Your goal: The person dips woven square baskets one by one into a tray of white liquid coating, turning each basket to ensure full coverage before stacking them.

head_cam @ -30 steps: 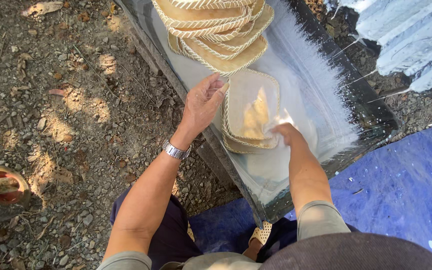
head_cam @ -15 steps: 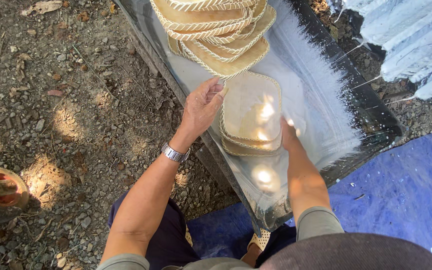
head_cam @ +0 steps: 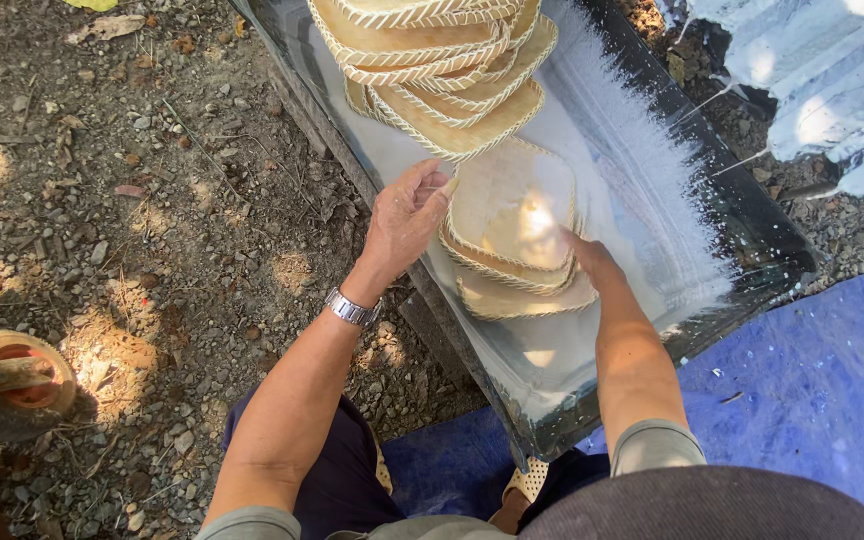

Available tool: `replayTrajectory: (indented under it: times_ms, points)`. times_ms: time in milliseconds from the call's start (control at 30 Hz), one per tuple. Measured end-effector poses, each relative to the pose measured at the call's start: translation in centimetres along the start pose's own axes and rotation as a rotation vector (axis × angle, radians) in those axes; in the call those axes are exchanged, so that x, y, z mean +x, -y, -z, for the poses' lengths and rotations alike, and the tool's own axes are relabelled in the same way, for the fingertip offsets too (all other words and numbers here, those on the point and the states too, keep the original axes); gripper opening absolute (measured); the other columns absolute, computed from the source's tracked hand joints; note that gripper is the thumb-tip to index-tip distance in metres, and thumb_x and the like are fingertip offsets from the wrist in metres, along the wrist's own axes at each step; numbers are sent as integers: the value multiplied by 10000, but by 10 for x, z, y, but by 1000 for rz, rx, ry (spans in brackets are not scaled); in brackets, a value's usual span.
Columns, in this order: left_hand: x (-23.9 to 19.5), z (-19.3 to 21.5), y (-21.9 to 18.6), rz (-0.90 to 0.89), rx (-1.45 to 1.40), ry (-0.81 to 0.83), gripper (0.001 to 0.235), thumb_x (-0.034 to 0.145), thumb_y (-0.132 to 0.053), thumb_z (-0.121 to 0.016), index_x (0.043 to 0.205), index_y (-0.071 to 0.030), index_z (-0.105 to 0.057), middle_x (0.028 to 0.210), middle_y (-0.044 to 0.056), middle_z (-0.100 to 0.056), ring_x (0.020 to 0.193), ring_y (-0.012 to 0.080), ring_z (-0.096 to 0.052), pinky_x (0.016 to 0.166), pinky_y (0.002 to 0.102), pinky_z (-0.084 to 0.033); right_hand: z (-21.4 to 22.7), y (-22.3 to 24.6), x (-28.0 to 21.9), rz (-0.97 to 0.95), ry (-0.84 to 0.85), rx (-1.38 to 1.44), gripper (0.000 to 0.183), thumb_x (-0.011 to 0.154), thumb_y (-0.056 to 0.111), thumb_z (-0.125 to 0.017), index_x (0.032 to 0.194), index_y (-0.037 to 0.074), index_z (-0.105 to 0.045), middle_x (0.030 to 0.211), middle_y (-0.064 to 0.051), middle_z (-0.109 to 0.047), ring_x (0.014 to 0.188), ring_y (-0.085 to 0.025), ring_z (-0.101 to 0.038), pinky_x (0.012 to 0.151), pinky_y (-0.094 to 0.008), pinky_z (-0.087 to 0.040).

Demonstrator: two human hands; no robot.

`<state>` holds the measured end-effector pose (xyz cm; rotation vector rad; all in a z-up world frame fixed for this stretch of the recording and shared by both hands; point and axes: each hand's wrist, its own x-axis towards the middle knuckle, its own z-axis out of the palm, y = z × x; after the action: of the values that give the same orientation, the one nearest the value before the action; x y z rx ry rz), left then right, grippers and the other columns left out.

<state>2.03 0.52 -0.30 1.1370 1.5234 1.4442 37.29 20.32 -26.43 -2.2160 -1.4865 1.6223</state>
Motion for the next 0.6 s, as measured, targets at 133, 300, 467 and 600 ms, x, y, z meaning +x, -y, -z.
replayTrajectory:
  times_ms: [133, 300, 467, 600]
  points:
    - [2, -2, 1, -19, 76, -16, 499, 982, -184, -656, 1418, 29, -543, 1210, 142, -713, 1043, 165, -708, 895, 305, -592, -22, -19, -17, 160, 59, 90, 829, 672, 469, -874, 1258, -88, -691, 1192, -168, -723, 1093, -278, -672, 976, -411, -501]
    - [0, -4, 5, -77, 101, -8, 513, 983, -155, -632, 1443, 48, -530, 1249, 151, -714, 1086, 166, -707, 931, 308, -584, -45, -18, -14, 24, -136, 512, 692, 645, 173, -957, 1185, -151, -669, 1126, -183, -730, 980, -294, -705, 848, -411, -570]
    - [2, -1, 12, 6, 28, -23, 521, 987, -195, -670, 1429, 40, -526, 1221, 144, -707, 1048, 164, -711, 891, 297, -597, -29, -24, -11, 124, -196, 888, 530, 708, -41, -861, 1171, -157, -628, 1083, -201, -704, 877, -299, -712, 782, -451, -629]
    - [8, -2, 17, 13, 38, -30, 504, 1000, -196, -679, 1427, 29, -536, 1208, 135, -708, 1048, 171, -706, 886, 291, -594, -28, -34, -22, 346, -301, 887, 499, 773, -31, -842, 1215, -136, -634, 1127, -208, -695, 912, -305, -691, 808, -446, -595]
